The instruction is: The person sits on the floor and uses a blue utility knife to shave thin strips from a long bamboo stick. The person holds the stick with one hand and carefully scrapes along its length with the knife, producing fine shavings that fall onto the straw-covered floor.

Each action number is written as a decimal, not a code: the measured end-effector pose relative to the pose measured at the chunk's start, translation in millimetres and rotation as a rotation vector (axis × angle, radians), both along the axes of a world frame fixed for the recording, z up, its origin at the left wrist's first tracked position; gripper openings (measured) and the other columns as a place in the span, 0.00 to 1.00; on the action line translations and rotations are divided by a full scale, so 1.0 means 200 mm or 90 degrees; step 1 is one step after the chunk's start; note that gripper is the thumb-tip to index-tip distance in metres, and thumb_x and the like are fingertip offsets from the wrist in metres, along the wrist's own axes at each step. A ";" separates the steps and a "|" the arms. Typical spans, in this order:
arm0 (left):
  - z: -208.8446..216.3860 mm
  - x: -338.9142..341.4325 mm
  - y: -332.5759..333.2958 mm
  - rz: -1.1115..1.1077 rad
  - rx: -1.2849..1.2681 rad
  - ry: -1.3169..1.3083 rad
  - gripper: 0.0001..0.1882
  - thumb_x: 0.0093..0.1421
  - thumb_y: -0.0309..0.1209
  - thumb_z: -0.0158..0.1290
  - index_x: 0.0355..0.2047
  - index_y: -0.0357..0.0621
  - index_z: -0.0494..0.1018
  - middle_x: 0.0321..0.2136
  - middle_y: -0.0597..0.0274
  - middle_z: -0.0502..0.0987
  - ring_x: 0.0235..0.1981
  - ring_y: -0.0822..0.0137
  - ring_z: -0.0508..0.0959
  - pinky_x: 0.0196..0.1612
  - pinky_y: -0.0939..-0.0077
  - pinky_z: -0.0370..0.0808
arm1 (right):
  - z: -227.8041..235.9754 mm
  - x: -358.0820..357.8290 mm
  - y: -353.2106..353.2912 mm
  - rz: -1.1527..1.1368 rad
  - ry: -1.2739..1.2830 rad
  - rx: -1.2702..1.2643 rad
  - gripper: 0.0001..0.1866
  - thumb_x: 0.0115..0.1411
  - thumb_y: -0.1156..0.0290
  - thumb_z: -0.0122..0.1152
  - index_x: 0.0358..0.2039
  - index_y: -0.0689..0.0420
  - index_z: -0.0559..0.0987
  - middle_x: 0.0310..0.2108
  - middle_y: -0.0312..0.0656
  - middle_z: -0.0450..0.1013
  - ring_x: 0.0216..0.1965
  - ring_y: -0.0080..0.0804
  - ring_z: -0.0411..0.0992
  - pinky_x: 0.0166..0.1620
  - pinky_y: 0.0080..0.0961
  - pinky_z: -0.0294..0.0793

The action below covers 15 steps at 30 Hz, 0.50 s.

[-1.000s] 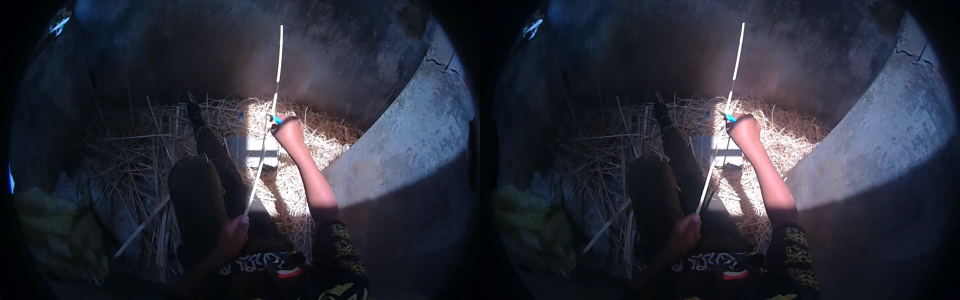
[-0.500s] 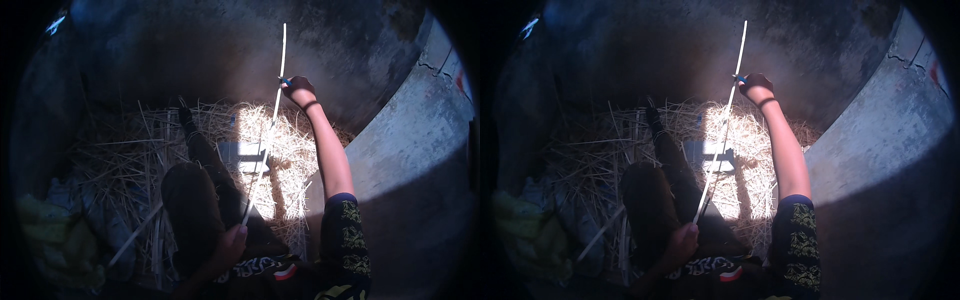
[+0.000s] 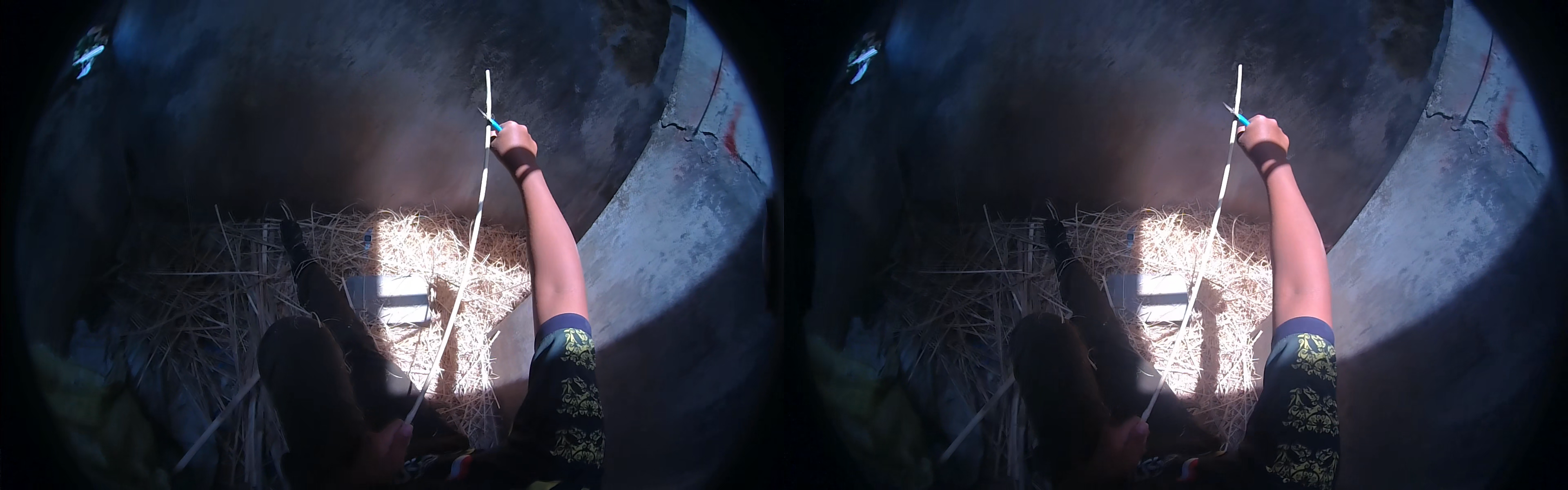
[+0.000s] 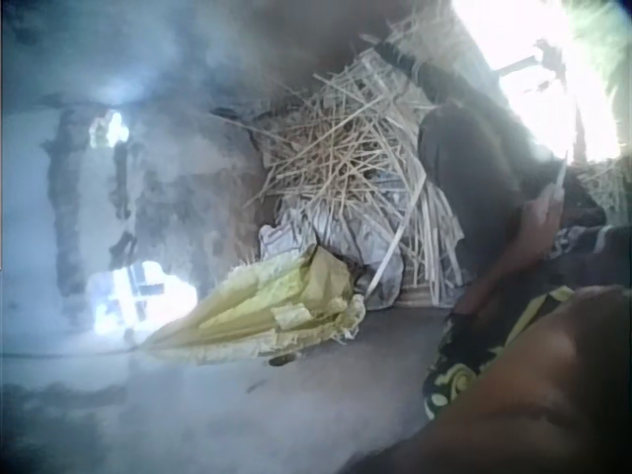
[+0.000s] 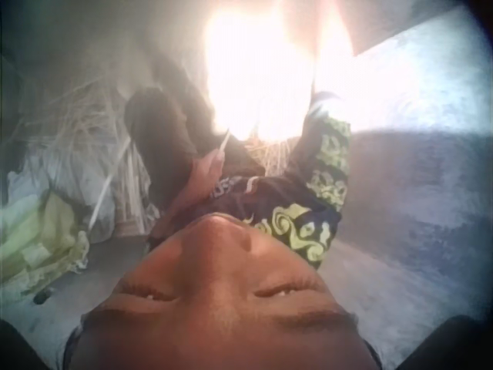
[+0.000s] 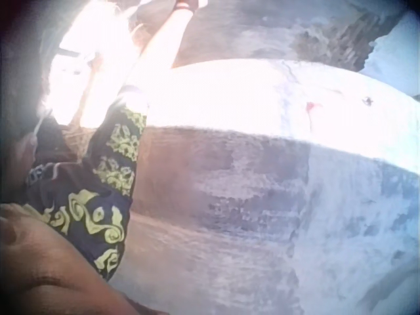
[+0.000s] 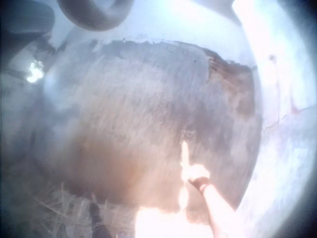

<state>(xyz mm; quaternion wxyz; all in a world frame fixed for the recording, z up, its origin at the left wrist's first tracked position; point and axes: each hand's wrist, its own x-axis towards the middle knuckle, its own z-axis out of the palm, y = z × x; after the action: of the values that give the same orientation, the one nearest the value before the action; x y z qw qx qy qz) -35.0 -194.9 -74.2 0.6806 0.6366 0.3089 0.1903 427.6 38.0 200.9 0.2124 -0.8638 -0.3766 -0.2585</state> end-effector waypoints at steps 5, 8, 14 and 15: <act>0.10 0.00 -0.03 0.029 0.078 -0.048 0.25 0.70 0.50 0.45 0.34 0.36 0.70 0.17 0.55 0.69 0.20 0.61 0.61 0.27 0.60 0.66 | 0.11 0.10 -0.09 -0.087 0.038 0.044 0.15 0.59 0.58 0.61 0.40 0.53 0.86 0.40 0.52 0.81 0.44 0.51 0.80 0.48 0.42 0.79; 0.05 -0.02 -0.04 -0.011 0.017 -0.024 0.18 0.73 0.42 0.44 0.30 0.44 0.70 0.19 0.70 0.69 0.20 0.77 0.69 0.25 0.75 0.68 | 0.11 0.04 -0.14 -0.056 -0.011 -0.044 0.15 0.60 0.57 0.60 0.39 0.53 0.86 0.38 0.51 0.81 0.43 0.49 0.81 0.48 0.41 0.79; -0.01 -0.01 0.01 0.079 -0.135 -0.095 0.16 0.73 0.43 0.44 0.30 0.47 0.69 0.20 0.75 0.63 0.19 0.81 0.63 0.23 0.79 0.62 | -0.44 -0.48 -0.40 0.187 -0.155 -0.199 0.08 0.53 0.65 0.62 0.28 0.54 0.84 0.25 0.51 0.79 0.28 0.51 0.80 0.32 0.43 0.79; 0.00 -0.01 0.01 0.078 -0.179 -0.110 0.16 0.73 0.43 0.44 0.31 0.47 0.69 0.20 0.75 0.63 0.20 0.81 0.62 0.23 0.80 0.61 | -0.58 -0.57 -0.51 0.273 -0.186 -0.186 0.07 0.51 0.65 0.63 0.27 0.54 0.83 0.22 0.51 0.78 0.26 0.49 0.80 0.30 0.43 0.79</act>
<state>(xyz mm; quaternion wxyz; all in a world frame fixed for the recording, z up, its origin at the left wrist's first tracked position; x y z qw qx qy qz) -37.5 -192.2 -74.7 0.7742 0.4964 0.3109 0.2399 314.5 -63.3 85.1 0.0791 -0.7398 -0.6103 -0.2722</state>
